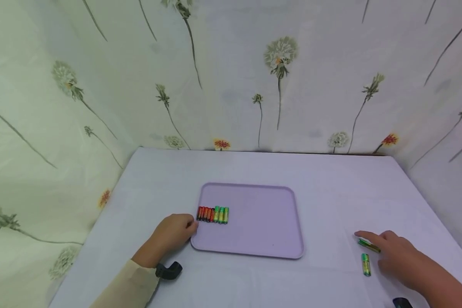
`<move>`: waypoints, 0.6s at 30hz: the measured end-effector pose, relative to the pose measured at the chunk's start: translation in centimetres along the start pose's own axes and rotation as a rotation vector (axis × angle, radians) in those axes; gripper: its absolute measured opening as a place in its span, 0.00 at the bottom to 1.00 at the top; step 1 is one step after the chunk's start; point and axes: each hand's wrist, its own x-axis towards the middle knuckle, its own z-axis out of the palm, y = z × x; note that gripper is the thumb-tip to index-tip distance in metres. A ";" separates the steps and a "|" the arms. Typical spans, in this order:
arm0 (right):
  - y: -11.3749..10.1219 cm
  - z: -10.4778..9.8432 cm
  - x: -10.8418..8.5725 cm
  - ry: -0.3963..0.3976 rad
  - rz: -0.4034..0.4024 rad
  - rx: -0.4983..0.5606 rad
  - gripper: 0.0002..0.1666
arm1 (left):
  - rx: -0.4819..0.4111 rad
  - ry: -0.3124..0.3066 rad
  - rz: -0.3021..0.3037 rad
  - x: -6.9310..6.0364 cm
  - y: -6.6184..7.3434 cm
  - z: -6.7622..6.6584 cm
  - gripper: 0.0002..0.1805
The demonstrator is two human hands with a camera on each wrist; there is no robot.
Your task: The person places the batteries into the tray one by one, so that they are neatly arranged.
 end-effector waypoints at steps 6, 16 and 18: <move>-0.1 0.2 -0.9 0.024 -0.054 -0.001 0.40 | -0.004 0.010 0.013 -0.1 -0.2 0.1 0.20; 0.3 0.6 -2.7 -0.086 0.069 0.045 0.42 | -0.009 0.018 0.029 -0.1 -0.1 0.1 0.20; 0.3 0.8 -3.0 -0.078 0.053 0.081 0.42 | -0.010 0.014 0.027 -0.1 -0.1 0.1 0.20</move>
